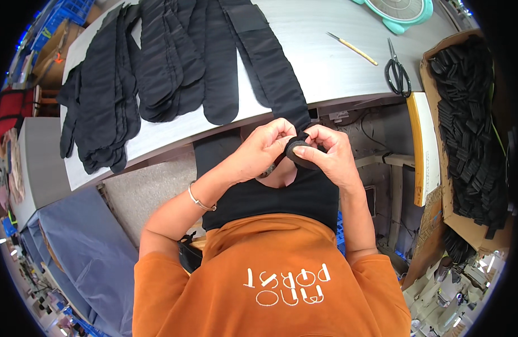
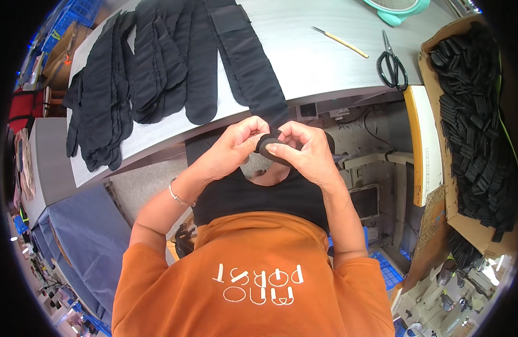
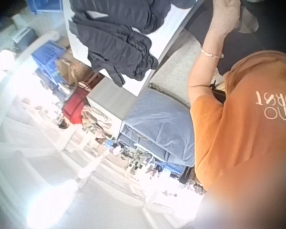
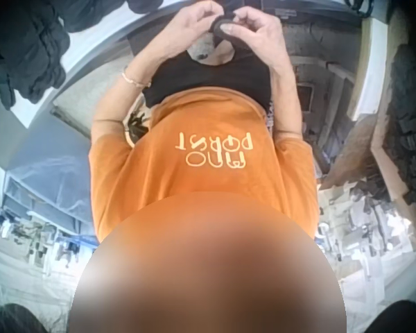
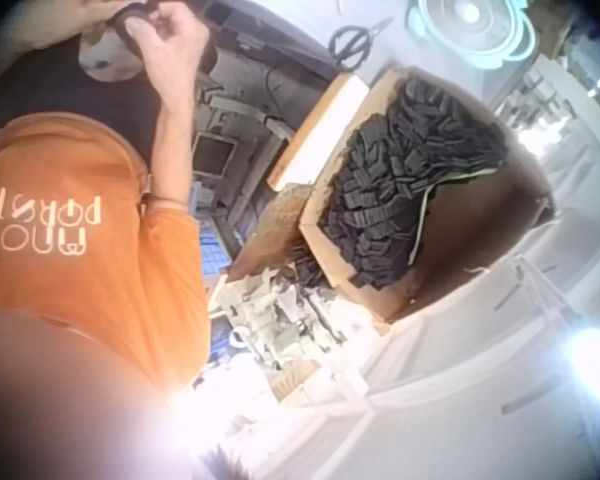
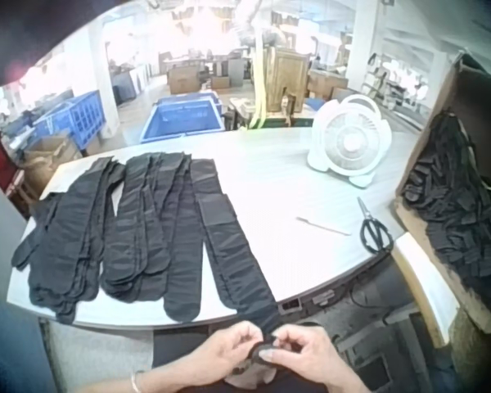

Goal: Attaching velcro straps to black fabric sleeves in a workshop environment.

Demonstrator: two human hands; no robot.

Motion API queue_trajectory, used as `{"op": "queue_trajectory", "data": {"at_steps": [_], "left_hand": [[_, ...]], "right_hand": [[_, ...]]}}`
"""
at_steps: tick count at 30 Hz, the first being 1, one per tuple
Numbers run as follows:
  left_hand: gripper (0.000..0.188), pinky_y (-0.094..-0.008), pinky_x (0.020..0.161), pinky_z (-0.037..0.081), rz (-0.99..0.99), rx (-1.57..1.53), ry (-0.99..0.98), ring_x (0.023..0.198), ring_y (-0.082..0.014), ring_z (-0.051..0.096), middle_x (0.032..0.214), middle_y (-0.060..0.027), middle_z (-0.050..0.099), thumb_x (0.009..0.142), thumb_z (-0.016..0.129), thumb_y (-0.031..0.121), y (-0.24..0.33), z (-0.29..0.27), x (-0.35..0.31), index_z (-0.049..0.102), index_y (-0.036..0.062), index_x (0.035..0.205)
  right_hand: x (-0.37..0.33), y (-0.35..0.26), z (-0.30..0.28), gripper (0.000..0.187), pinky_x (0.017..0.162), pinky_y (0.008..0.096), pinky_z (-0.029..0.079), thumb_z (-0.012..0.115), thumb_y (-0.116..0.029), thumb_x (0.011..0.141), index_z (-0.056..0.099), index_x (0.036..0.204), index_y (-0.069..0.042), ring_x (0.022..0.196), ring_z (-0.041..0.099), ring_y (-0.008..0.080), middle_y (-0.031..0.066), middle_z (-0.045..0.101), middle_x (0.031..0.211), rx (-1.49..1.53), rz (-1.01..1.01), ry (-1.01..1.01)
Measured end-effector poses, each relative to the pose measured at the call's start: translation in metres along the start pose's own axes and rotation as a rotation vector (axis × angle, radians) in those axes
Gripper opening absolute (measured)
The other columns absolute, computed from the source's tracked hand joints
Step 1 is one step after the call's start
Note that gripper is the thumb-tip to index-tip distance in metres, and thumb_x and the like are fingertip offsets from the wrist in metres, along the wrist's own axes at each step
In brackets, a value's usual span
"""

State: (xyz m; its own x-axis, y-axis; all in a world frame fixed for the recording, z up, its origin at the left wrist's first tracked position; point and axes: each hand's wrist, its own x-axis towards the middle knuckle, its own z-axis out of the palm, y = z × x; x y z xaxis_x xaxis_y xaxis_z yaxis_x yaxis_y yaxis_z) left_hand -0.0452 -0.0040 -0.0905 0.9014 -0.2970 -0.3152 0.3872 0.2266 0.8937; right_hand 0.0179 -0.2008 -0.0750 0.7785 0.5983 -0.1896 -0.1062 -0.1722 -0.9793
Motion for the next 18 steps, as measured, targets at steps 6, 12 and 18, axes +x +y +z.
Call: {"op": "queue_trajectory", "data": {"at_steps": [6, 12, 18], "left_hand": [[0.009, -0.0346, 0.074, 0.047, 0.262, 0.415, 0.283, 0.082, -0.0235, 0.057, 0.087, -0.0112, 0.058, 0.097, 0.055, 0.007, -0.005, 0.018, 0.000, 0.052, -0.0012, 0.097], [0.007, -0.0414, 0.078, 0.046, 0.489, 0.582, 0.505, 0.088, -0.0336, 0.056, 0.091, -0.0142, 0.057, 0.095, 0.056, 0.005, -0.023, 0.032, 0.009, 0.052, -0.0007, 0.097], [0.009, -0.0353, 0.071, 0.047, 0.614, 0.763, 0.577, 0.079, -0.0291, 0.058, 0.088, -0.0131, 0.056, 0.095, 0.058, 0.006, -0.020, 0.039, 0.014, 0.054, -0.0012, 0.097]], "right_hand": [[-0.004, 0.010, 0.023, 0.014, 0.052, 0.0212, 0.037, 0.073, -0.007, 0.079, 0.059, 0.079, -0.003, 0.058, 0.047, 0.0012, -0.0037, 0.055, 0.062, -0.093, 0.016, 0.234], [-0.003, 0.016, 0.033, 0.016, 0.056, 0.0325, 0.046, 0.071, -0.006, 0.080, 0.059, 0.089, -0.001, 0.059, 0.056, 0.0159, 0.0088, 0.062, 0.071, -0.409, -0.114, 0.436], [-0.010, 0.022, 0.013, 0.024, 0.070, 0.0279, 0.051, 0.072, -0.007, 0.082, 0.065, 0.104, 0.000, 0.074, 0.064, 0.0133, 0.0096, 0.069, 0.085, -0.283, -0.061, 0.385]]}}
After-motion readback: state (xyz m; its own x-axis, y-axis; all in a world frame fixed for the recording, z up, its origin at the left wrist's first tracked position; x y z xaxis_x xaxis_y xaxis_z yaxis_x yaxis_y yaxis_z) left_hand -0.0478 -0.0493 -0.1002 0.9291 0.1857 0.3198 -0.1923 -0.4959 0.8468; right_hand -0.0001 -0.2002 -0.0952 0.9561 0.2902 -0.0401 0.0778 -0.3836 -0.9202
